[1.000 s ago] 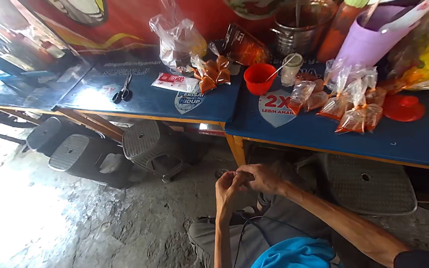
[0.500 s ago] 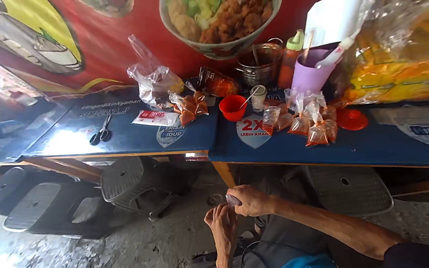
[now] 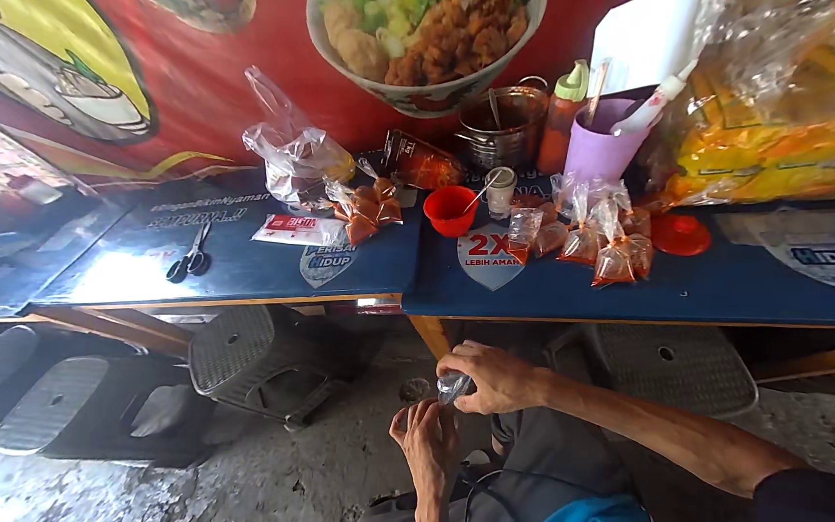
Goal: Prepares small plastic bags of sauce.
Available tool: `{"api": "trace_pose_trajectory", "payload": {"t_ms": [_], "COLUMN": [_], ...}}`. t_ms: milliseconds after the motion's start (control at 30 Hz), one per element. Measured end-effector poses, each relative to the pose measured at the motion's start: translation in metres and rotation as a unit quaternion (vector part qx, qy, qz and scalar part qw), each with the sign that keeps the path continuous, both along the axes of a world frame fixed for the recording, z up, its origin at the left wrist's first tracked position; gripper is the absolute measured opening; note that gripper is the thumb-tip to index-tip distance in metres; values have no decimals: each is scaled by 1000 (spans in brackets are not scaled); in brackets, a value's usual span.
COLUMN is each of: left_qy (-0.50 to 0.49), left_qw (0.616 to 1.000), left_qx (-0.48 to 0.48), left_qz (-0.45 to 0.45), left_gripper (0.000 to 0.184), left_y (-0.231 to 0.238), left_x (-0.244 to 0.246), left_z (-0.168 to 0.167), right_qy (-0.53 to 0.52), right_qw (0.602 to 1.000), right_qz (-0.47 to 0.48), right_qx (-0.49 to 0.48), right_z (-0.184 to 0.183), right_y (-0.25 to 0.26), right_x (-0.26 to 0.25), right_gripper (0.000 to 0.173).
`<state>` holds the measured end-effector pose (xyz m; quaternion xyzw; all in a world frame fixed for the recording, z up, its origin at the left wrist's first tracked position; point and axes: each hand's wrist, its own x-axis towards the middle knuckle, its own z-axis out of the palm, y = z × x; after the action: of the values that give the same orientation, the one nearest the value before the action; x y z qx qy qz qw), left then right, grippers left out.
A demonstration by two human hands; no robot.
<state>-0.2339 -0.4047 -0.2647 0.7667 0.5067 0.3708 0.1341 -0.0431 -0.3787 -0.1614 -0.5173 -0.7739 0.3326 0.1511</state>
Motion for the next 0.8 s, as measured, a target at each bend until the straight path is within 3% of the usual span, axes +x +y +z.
{"api": "trace_pose_trajectory", "payload": {"t_ms": [100, 433, 533, 633, 800], "left_qy": [-26, -120, -198, -259, -344], "left_qw": [1000, 991, 967, 939, 895], "left_qx": [2, -20, -88, -126, -172], "left_qz": [-9, -60, -132, -188, -224], "left_gripper": [27, 30, 45, 50, 29], "left_y": [0, -3, -2, 0, -2], "left_x": [0, -13, -28, -31, -15], "left_z": [3, 19, 28, 38, 48], "right_qy": [43, 99, 89, 99, 131], "right_qw": [997, 992, 988, 991, 990], "right_qz": [-20, -4, -22, 5, 17], "right_qx": [56, 78, 122, 89, 39], "right_z": [-1, 18, 31, 41, 52], "right_y": [-4, -12, -9, -7, -3], "right_x": [-4, -10, -9, -12, -15], "right_gripper": [22, 19, 20, 20, 20]}}
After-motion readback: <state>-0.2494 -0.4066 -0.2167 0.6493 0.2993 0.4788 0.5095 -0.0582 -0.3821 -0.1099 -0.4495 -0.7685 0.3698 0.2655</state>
